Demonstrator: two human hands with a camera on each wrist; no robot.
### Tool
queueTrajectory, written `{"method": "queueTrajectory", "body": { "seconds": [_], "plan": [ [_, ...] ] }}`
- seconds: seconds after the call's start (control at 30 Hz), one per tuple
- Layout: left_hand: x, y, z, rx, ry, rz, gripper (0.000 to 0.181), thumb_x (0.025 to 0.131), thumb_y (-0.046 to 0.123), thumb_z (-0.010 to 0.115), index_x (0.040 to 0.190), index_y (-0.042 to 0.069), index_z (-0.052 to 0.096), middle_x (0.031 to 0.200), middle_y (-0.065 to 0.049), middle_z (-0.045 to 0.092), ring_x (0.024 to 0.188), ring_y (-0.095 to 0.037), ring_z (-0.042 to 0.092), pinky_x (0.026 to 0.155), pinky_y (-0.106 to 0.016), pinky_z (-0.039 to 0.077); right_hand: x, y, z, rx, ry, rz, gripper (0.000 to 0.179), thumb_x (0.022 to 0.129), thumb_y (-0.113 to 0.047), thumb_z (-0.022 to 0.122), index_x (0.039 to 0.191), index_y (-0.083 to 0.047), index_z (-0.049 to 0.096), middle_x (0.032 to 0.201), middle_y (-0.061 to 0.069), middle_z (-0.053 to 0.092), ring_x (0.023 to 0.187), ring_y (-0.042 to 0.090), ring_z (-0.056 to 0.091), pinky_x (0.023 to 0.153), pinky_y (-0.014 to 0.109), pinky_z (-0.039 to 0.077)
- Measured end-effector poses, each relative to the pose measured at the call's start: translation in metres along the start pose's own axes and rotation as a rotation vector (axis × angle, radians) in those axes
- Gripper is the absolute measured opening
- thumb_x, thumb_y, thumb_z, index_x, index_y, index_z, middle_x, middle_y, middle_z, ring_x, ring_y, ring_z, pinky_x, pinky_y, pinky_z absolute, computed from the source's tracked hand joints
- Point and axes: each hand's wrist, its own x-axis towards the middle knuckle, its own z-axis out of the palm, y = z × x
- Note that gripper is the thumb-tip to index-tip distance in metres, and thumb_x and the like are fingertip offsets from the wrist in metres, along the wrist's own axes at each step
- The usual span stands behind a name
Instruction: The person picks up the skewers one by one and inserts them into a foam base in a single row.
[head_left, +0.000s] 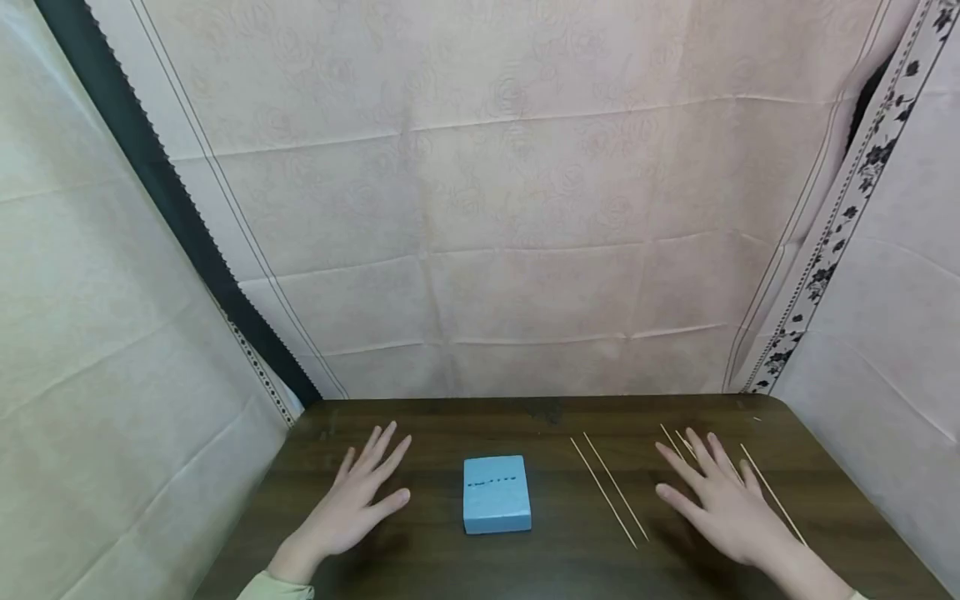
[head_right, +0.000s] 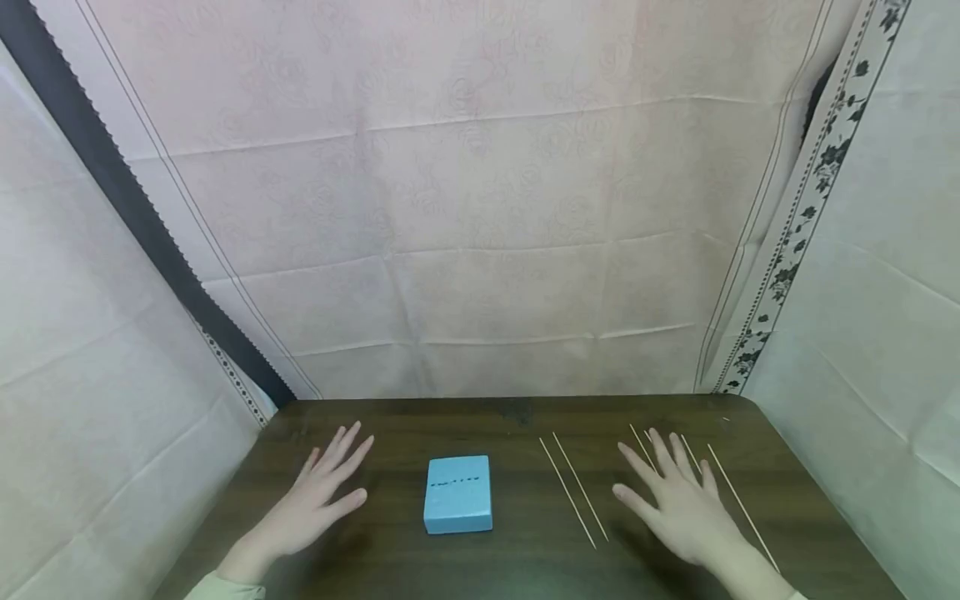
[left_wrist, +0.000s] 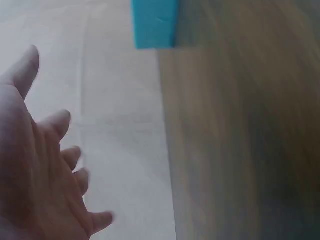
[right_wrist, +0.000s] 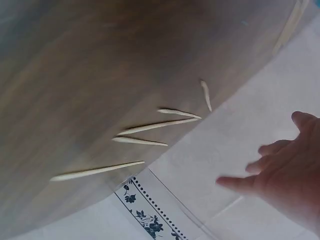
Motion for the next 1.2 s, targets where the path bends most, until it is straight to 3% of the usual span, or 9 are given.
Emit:
{"method": "queueTrajectory", "body": {
  "seconds": [0.17, 0.33, 0.47, 0.67, 0.77, 1.2],
  "plan": [
    [0.015, 0.019, 0.007, -0.225, 0.025, -0.083, 0.072, 0.107, 0.053, 0.061, 0.168, 0.022, 0.038, 0.176, -0.002, 0.024, 0.16, -0.036, 0.026, 0.121, -0.073, 0.026, 0.019, -0.005, -0.005, 0.144, 0.029, 0.021, 0.06, 0.111, -0.053, 0.053, 0.157, -0.015, 0.056, 0.159, 0.028, 0.048, 0.146, 0.056, 0.042, 0.108, 0.08, 0.035],
    [0.036, 0.033, 0.025, -0.367, 0.009, -0.132, 0.08, 0.102, 0.053, 0.071, 0.166, 0.014, 0.042, 0.17, -0.008, 0.038, 0.155, -0.035, 0.037, 0.122, -0.062, 0.034, 0.036, -0.011, -0.001, 0.301, 0.06, 0.069, 0.055, 0.11, -0.048, 0.058, 0.147, -0.008, 0.065, 0.137, 0.02, 0.07, 0.128, 0.044, 0.065, 0.104, 0.065, 0.05],
    [0.051, 0.04, 0.041, -0.436, -0.052, -0.156, 0.081, 0.101, 0.046, 0.075, 0.167, 0.013, 0.04, 0.169, -0.014, 0.039, 0.15, -0.043, 0.044, 0.118, -0.064, 0.04, 0.048, -0.02, 0.006, 0.436, -0.016, 0.146, 0.053, 0.108, -0.042, 0.065, 0.144, -0.004, 0.066, 0.127, 0.015, 0.075, 0.118, 0.036, 0.07, 0.095, 0.053, 0.057],
    [0.058, 0.047, 0.057, -0.524, -0.14, -0.156, 0.083, 0.103, 0.037, 0.074, 0.168, 0.005, 0.033, 0.171, -0.018, 0.035, 0.153, -0.043, 0.04, 0.12, -0.061, 0.037, 0.056, -0.033, 0.016, 0.754, -0.17, 0.299, 0.051, 0.107, -0.022, 0.068, 0.147, 0.008, 0.056, 0.13, 0.026, 0.069, 0.114, 0.041, 0.07, 0.083, 0.049, 0.063],
    [0.058, 0.049, 0.061, -0.536, -0.151, -0.155, 0.084, 0.103, 0.037, 0.074, 0.167, 0.002, 0.032, 0.171, -0.017, 0.034, 0.154, -0.041, 0.038, 0.122, -0.061, 0.035, 0.059, -0.036, 0.019, 0.756, -0.162, 0.322, 0.05, 0.107, -0.021, 0.068, 0.147, 0.006, 0.056, 0.131, 0.025, 0.069, 0.113, 0.04, 0.071, 0.083, 0.049, 0.064],
    [0.056, 0.046, 0.069, -0.478, -0.179, -0.164, 0.089, 0.098, 0.042, 0.079, 0.165, 0.001, 0.037, 0.169, -0.016, 0.039, 0.154, -0.037, 0.04, 0.122, -0.062, 0.034, 0.063, -0.033, 0.031, 0.563, -0.148, 0.324, 0.043, 0.101, -0.019, 0.075, 0.136, 0.004, 0.066, 0.115, 0.017, 0.074, 0.094, 0.024, 0.069, 0.067, 0.036, 0.059]
  ]
}}
